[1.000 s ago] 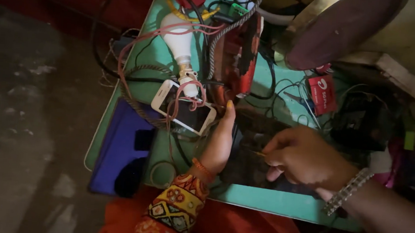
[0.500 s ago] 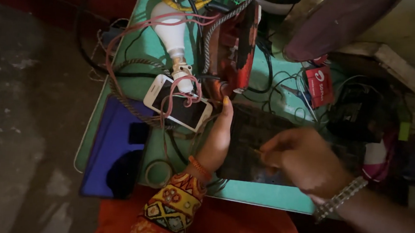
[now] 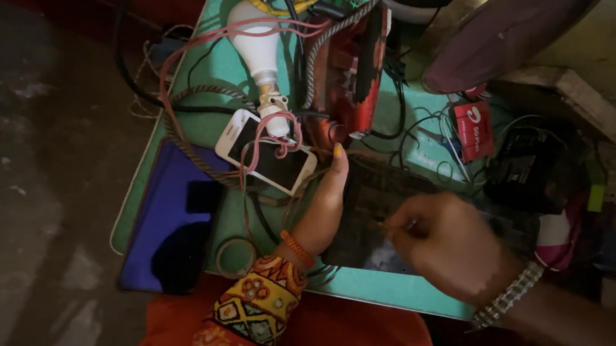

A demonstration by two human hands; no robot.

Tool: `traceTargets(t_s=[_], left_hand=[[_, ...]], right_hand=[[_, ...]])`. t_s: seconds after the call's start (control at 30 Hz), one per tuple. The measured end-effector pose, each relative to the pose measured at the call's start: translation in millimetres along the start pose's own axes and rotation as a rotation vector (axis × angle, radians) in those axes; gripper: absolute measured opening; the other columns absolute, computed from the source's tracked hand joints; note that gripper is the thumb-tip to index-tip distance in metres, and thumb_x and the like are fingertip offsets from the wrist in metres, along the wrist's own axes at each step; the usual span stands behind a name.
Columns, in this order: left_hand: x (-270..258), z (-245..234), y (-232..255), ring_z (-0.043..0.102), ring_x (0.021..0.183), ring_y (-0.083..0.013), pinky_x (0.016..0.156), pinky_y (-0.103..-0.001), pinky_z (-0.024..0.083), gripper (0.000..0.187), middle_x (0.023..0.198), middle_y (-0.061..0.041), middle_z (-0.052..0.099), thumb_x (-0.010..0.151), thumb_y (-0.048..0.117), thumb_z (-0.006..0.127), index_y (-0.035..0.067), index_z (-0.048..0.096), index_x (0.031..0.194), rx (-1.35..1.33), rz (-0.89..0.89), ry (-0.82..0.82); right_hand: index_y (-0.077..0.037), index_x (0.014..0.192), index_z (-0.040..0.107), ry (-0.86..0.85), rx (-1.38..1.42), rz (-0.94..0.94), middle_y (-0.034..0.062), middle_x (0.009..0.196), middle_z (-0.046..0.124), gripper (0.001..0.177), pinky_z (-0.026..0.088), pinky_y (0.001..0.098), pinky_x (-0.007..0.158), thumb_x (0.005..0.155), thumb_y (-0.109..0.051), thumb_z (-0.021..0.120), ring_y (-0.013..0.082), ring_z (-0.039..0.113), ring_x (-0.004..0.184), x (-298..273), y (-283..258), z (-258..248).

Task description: The person works on a black plastic electronic device lying on a cluttered workbench, holding it steady with one hand while using a small screwdriver-like tool with the other to work along its seams and screw points. They reposition the device and continue working on different spots along its surface.

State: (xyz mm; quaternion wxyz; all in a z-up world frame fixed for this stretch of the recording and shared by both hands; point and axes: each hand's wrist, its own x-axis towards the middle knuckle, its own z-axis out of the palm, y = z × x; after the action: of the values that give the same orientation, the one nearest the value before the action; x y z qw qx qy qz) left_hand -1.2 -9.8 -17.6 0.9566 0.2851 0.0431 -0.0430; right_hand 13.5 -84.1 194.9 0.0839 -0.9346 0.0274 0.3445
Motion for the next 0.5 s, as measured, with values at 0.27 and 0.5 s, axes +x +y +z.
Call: traceTargets(t_s=[0.27,0.5], left_hand=[[4.7,-7.9,-16.2,0.025,0.153,-0.013,0.125,-0.028,0.018,0.076,0.165,-0.007,0.029,0.109,0.05,0.033,-0.007,0.025,0.159,-0.02,-0.04,0.001],[7.3,-13.8,-25.4,0.02,0.155,-0.0142,0.125,-0.029,0.015,0.076,0.168,-0.007,0.024,0.11,0.049,0.032,-0.005,0.021,0.162,-0.076,-0.032,-0.017]], right_hand=[[-0.008,0.098,0.079,0.019,-0.147,-0.076,0.0117,0.081,0.078,0.022,0.06,0.0373,0.064,0.085,-0.023,0.073,0.0211,0.075,0.068,-4.0,-0.4,2.6],[-0.009,0.104,0.076,-0.04,-0.334,-0.297,0.0098,0.076,0.075,0.021,0.06,0.0353,0.05,0.087,-0.019,0.068,0.0199,0.074,0.053,1.7,26.3,10.3]])
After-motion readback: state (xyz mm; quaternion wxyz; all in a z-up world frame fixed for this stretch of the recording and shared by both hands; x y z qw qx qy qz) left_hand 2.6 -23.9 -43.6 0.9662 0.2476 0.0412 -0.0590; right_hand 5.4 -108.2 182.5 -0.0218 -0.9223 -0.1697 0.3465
